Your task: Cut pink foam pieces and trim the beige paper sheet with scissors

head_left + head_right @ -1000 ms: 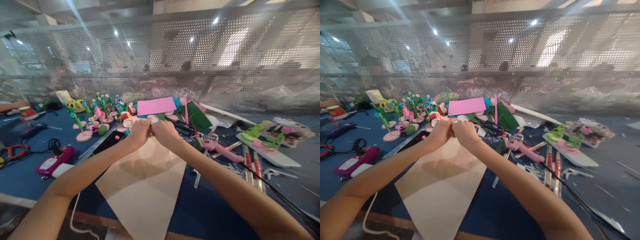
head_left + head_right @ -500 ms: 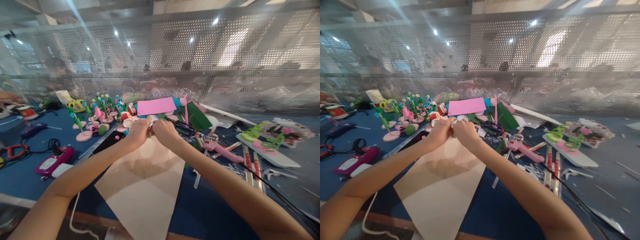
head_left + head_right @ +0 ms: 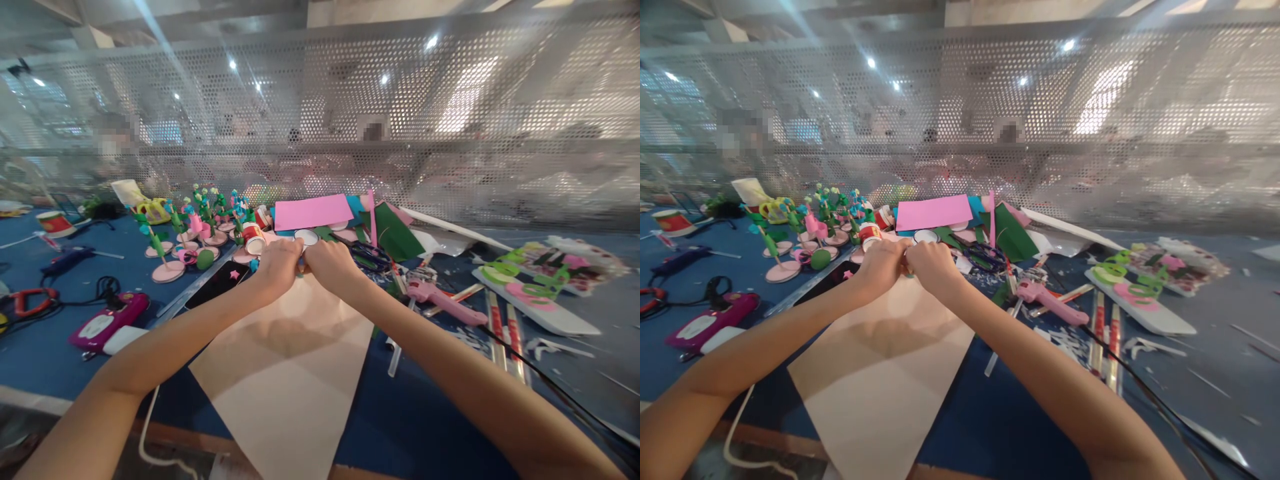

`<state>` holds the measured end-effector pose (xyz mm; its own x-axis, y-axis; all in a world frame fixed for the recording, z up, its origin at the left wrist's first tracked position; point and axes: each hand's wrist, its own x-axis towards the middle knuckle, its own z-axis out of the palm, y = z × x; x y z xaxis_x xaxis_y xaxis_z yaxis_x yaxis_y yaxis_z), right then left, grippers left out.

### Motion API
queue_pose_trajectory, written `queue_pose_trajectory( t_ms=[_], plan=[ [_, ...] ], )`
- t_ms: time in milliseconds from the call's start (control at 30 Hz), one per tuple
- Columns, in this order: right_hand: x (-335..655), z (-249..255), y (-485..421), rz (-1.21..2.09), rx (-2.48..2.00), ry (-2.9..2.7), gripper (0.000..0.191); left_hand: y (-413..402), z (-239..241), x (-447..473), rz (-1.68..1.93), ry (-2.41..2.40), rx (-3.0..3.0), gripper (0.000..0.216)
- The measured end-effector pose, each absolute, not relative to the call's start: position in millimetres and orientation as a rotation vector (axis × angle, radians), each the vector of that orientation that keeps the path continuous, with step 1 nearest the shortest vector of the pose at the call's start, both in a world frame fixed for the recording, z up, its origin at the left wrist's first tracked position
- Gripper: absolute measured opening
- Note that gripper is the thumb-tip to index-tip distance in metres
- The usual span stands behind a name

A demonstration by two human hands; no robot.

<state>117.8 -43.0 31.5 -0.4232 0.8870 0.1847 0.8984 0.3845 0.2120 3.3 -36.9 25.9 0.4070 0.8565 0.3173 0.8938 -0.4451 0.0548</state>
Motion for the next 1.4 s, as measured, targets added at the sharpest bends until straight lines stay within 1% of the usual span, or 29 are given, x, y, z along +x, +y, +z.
queue_pose_trajectory(
  t_ms=[200, 433, 633, 767, 900, 1167, 1400],
  plan=[
    [119.9, 32.1, -43.4, -0.454, -1.652, -2.599, 0.022, -37.8, 26.7, 2.4, -0.501, -1.561, -2.6, 0.017],
    [120.6, 31.3, -41.9, -0.455, -1.65, -2.611, 0.02, -35.0, 24.2, 1.1, -0.583, -1.561, -2.669, 0.014],
    [122.3, 30.1, -40.1, -0.421, -1.613, -2.651, 0.014, -28.0, 20.5, -0.9, -0.655, -1.383, -2.78, 0.011],
    [122.6, 30.4, -40.2, -0.452, -1.611, -2.659, 0.016, -26.0, 20.1, -1.1, -0.679, -1.34, -2.781, 0.012],
    [122.9, 33.1, -42.2, -0.416, -1.583, -2.697, 0.018, -23.7, 17.1, -1.8, -0.737, -1.301, -2.794, 0.011],
    [122.1, 36.6, -47.5, -0.448, -1.621, -2.745, 0.029, -24.9, 14.6, -2.4, -0.875, -1.334, -2.82, 0.009],
    [124.6, 37.7, -44.3, -0.355, -1.654, -2.734, 0.022, -28.0, 14.4, -2.3, -0.847, -1.327, -2.874, 0.008]
  ],
)
